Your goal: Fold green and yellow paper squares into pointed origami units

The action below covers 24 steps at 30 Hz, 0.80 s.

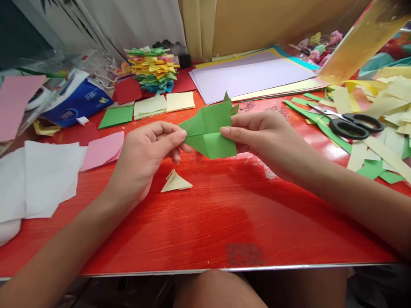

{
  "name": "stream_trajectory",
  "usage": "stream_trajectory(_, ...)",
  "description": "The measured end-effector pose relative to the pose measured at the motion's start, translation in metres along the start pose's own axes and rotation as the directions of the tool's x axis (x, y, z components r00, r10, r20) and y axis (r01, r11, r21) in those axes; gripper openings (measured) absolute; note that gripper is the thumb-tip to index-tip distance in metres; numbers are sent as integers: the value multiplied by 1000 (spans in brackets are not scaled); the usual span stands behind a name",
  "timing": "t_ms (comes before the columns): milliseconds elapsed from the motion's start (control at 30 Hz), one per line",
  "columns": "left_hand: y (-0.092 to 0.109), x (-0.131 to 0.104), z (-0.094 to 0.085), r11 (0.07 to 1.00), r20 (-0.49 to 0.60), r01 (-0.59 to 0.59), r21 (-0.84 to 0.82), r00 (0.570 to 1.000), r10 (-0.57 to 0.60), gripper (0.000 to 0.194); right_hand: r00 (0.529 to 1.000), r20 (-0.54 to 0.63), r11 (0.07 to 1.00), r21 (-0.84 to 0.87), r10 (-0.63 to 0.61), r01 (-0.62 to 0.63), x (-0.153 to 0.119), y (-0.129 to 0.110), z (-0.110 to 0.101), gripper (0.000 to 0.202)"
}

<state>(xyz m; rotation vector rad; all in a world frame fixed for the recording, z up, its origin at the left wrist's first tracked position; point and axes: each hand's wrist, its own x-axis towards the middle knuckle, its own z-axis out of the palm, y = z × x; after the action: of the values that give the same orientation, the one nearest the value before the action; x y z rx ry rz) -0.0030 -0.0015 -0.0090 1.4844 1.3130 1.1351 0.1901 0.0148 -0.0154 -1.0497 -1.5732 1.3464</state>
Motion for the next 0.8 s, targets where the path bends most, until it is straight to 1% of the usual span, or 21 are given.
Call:
stream_trajectory(100, 0, -1, 4, 997, 43, 45, 60, 998, -47, 11, 1000, 13, 1000, 6, 13, -13, -2, 0, 2, 17)
stream_trajectory(167, 0, -1, 5, 996, 29, 29, 89, 999, -32, 10, 997, 56, 999, -2, 44, -44, -2, 1, 2, 17)
stream_trajectory(233, -1, -1, 5, 997, 21, 5, 82, 1000, -7, 9, 994, 98, 998, -16, 56, -55, -2, 2, 2, 17)
stream_trajectory(267, -1, -1, 5, 997, 27, 2, 76, 1000, -4, 8, 995, 89, 999, -20, 41, -39, -2, 2, 2, 17)
stream_trajectory(333, -1, -2, 6, 998, 48, 10, 69, 999, -14, 8, 1000, 1, 999, -46, -18, 18, -3, 4, 3, 21)
stream_trajectory(400, -1, -2, 6, 998, 64, 28, 63, 997, -32, 9, 990, -110, 991, -108, -89, 77, -4, 5, 5, 28)
stream_trajectory(467, 0, -2, 6, 998, 68, 38, 43, 997, -41, 10, 976, -158, 977, -179, -148, 120, -5, 6, 6, 28)
stream_trajectory(533, -1, -2, 6, 998, 76, 55, 18, 996, -56, 11, 970, -155, 961, -234, -188, 149, -7, 6, 7, 26)
stream_trajectory(633, -2, -1, 6, 997, 90, 72, -26, 994, -70, 13, 967, -135, 943, -286, -214, 169, -9, 5, 9, 25)
stream_trajectory(733, -3, -1, 6, 996, 83, 67, -56, 995, -62, 13, 968, -105, 939, -286, -228, 190, -11, 4, 10, 26)
stream_trajectory(800, -2, -2, 7, 996, 75, 74, -48, 995, -70, 14, 970, -92, 944, -268, -224, 192, -11, 3, 11, 27)
